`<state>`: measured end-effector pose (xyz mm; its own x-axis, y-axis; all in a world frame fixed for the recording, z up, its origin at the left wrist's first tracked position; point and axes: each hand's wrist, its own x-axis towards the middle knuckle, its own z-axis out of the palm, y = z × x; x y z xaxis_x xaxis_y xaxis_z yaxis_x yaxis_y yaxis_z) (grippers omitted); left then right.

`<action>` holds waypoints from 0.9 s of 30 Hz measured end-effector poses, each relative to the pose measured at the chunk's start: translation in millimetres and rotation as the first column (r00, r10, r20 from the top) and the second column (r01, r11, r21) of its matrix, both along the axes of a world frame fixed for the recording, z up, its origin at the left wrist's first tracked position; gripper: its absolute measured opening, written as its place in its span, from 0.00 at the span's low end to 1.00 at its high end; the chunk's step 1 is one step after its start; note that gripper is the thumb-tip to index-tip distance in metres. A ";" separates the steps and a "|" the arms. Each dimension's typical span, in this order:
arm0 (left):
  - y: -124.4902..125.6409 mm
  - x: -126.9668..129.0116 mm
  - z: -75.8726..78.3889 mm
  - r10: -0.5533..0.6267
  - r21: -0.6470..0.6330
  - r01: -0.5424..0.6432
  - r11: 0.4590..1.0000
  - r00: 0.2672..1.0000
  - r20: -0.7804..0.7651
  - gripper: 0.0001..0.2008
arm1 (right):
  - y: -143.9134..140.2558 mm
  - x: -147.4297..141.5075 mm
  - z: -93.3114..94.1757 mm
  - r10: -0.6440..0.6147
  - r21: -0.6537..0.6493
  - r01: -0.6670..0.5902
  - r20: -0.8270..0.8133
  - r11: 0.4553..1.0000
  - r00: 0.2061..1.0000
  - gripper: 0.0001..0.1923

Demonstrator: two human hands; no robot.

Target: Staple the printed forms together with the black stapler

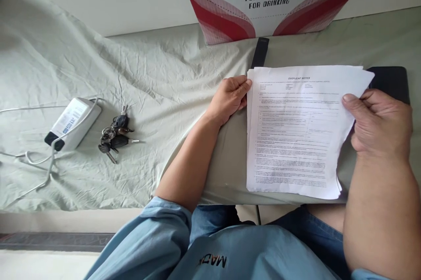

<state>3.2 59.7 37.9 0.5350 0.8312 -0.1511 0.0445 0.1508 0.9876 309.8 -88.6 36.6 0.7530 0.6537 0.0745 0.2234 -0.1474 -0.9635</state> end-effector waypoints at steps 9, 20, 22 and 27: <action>-0.6 -2.3 -2.1 0.034 0.031 -0.034 0.999 0.999 -0.027 0.36 | 8.8 -7.4 4.4 -0.056 0.142 0.047 0.065 0.989 0.996 0.27; 0.8 2.8 -8.9 0.076 0.017 -0.076 0.997 0.997 -0.011 0.40 | 7.1 -1.9 5.9 -0.046 0.142 0.037 0.061 0.989 0.997 0.31; 0.0 3.6 -7.9 0.095 0.030 -0.095 0.995 0.995 -0.010 0.40 | 9.2 -1.8 5.2 -0.043 0.144 0.036 0.045 0.989 0.998 0.32; 0.7 6.6 -3.9 0.150 0.031 -0.150 0.988 0.989 0.006 0.38 | 10.8 -6.7 4.0 0.017 0.123 -0.024 0.056 0.992 0.998 0.32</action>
<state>9.7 60.4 34.1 0.4045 0.9063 -0.1222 0.0205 0.1246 0.9920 303.1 -77.8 40.5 0.7322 0.6523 0.1960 0.2776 -0.0229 -0.9604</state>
